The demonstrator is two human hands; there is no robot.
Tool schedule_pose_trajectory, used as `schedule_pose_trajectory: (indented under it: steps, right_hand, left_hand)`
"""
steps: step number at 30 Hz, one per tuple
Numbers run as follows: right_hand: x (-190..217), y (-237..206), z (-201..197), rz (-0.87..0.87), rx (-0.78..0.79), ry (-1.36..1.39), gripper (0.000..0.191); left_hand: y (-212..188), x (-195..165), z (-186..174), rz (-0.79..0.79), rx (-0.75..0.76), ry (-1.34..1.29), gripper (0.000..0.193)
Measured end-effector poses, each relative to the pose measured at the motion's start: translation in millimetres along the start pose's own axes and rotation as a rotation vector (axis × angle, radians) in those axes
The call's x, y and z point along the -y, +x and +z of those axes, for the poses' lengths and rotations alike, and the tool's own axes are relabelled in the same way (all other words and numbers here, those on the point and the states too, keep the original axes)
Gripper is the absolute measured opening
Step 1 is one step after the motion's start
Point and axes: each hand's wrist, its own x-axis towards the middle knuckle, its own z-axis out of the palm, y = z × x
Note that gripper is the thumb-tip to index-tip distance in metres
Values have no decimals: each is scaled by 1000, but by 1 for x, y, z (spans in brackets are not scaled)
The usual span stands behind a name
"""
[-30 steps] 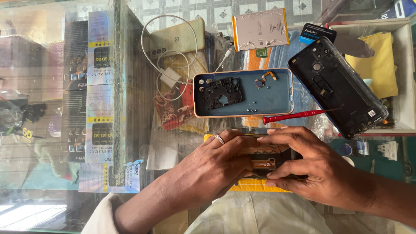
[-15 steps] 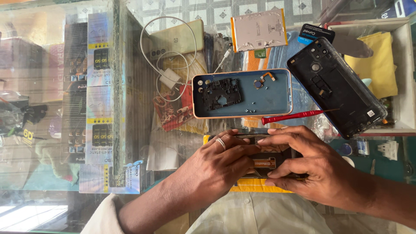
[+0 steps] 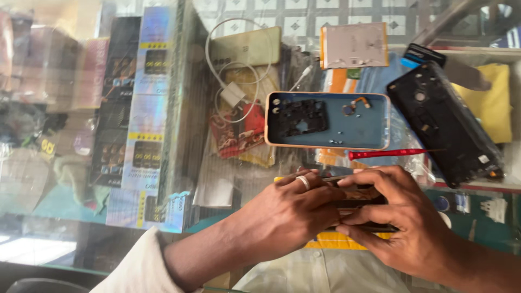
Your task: The person disassembles a smartphone by removing the back cover and battery, then uses tweezers to detach the motherboard and other internal components. The person places the removed parts on the workbench and continues to separate the remaining internal pieces.
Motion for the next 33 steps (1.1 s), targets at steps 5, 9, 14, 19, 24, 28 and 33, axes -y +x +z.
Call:
schedule_pose_trajectory:
  steps: [5, 9, 14, 19, 24, 28, 33]
  right_hand:
    - [0, -1, 7, -6, 47, -88, 19]
    - [1, -2, 19, 44, 43, -191, 24]
    - [13, -1, 37, 8, -4, -202, 25]
    - [24, -1, 45, 67, -43, -206, 24]
    - [23, -3, 39, 29, -59, -123, 29]
    - [16, -2, 32, 5, 27, -169, 28]
    - [15, -5, 36, -54, -31, -112, 26]
  left_hand:
    - [-8, 3, -6, 4, -31, -51, 49]
    - [-19, 3, -11, -36, -21, -146, 30]
    - [-38, -3, -21, -35, 6, -106, 23]
    - [-46, -4, -19, 13, 20, 5, 30]
    - [-46, -2, -3, 115, -113, 89, 44]
    - [-44, -6, -2, 103, -71, 92, 47]
    - [-52, -9, 0, 114, -101, 153, 34]
